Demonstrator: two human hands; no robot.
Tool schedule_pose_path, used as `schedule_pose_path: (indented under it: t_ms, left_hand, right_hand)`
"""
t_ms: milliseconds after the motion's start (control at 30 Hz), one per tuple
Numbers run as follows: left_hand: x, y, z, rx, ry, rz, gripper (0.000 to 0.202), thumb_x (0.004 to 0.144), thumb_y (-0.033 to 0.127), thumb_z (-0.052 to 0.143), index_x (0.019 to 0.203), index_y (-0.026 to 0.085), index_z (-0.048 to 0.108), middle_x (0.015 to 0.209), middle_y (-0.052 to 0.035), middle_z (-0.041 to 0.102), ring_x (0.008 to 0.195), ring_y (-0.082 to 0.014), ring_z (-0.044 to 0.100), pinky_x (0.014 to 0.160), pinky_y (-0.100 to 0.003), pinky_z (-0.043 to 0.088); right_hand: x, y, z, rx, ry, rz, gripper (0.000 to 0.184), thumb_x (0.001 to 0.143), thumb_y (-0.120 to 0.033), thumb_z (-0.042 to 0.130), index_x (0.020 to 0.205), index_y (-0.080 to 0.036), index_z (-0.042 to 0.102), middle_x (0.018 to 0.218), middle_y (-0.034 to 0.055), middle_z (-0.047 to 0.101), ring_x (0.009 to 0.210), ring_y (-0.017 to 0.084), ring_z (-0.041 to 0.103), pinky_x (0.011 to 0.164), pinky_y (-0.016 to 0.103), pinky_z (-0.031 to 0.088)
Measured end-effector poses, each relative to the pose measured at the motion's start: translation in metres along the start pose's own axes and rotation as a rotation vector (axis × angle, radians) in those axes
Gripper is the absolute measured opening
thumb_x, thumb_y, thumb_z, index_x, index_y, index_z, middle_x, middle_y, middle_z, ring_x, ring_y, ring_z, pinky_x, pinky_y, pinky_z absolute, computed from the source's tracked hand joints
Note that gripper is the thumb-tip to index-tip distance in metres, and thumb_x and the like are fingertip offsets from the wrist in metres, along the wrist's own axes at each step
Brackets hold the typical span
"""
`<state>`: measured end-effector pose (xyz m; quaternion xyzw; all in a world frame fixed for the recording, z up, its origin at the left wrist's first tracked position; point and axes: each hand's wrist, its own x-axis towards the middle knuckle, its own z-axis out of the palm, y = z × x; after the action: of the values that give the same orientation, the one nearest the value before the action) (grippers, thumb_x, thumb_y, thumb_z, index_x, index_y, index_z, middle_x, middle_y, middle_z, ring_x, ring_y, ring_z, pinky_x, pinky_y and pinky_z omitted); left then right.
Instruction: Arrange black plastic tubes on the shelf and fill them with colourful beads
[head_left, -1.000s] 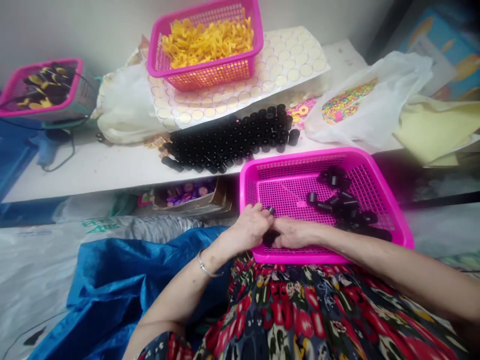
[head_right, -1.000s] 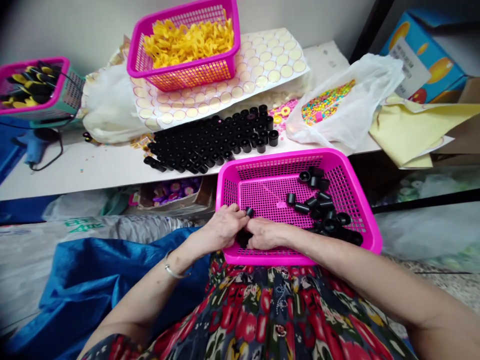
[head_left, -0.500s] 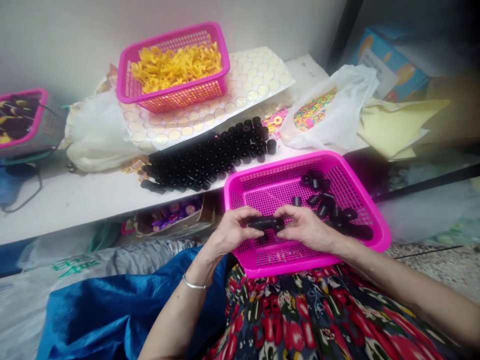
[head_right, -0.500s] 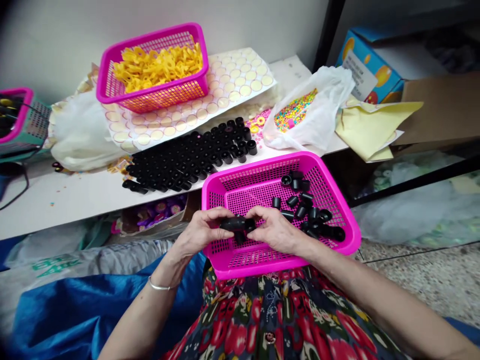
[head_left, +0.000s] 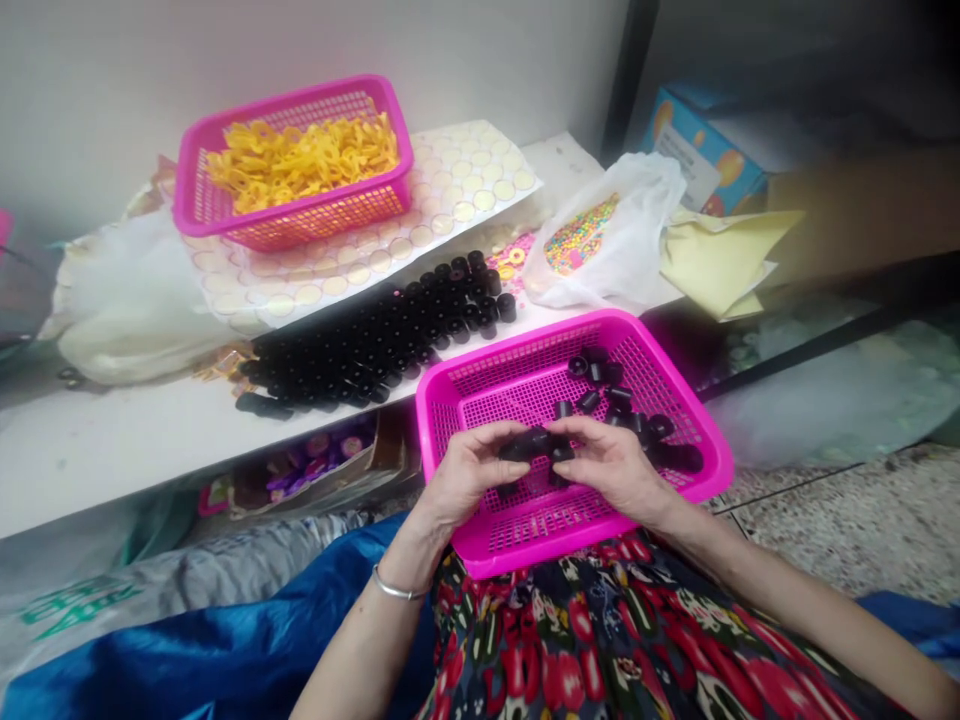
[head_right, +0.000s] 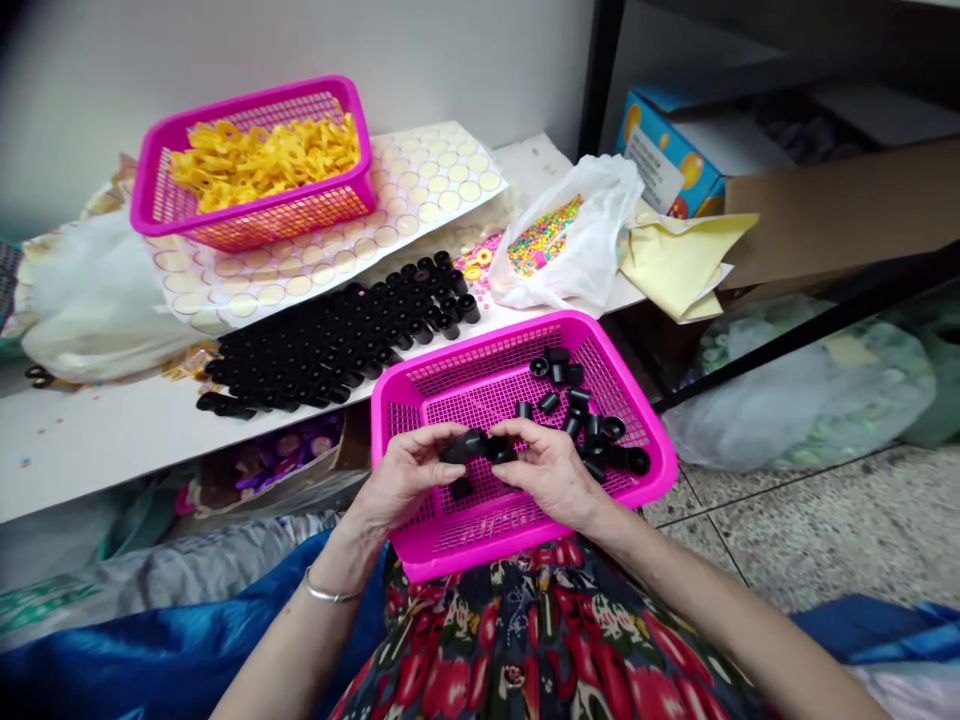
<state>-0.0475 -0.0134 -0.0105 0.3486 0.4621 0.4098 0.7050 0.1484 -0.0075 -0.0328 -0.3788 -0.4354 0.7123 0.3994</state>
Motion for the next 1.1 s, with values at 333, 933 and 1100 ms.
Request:
schedule_pose_path:
  t_ms: [333, 933, 1100]
  left_hand:
    - [0.010, -0.002, 0.021, -0.195, -0.048, -0.113, 0.027, 0.063, 0.017, 0.076, 0.089, 0.014, 0.068, 0.072, -0.0013, 0.064, 0.058, -0.0085, 0.056, 0.054, -0.020, 0.044]
    - [0.002, 0.011, -0.004, -0.155, 0.108, -0.024, 0.034, 0.056, 0.015, 0.080, 0.087, 0.014, 0.066, 0.072, -0.0022, 0.065, 0.059, -0.0098, 0.060, 0.053, -0.018, 0.044]
    - [-0.003, 0.014, -0.015, -0.161, 0.119, -0.008, 0.035, 0.057, 0.014, 0.080, 0.089, 0.015, 0.066, 0.075, -0.0033, 0.067, 0.064, -0.0120, 0.063, 0.059, -0.020, 0.049]
  right_hand:
    - [-0.012, -0.005, -0.006, 0.387, 0.107, 0.095, 0.031, 0.070, -0.015, 0.072, 0.098, -0.020, 0.062, 0.092, 0.0007, 0.065, 0.079, 0.013, 0.064, 0.074, 0.030, 0.055]
    - [0.000, -0.017, -0.036, -0.338, 0.131, 0.127, 0.023, 0.070, -0.021, 0.067, 0.091, -0.016, 0.062, 0.079, 0.0001, 0.064, 0.068, 0.013, 0.059, 0.066, 0.029, 0.049]
    - [0.031, -0.031, -0.040, -1.365, -0.065, 0.001, 0.017, 0.083, -0.022, 0.049, 0.094, -0.017, 0.061, 0.096, 0.0077, 0.064, 0.093, 0.022, 0.058, 0.077, 0.034, 0.045]
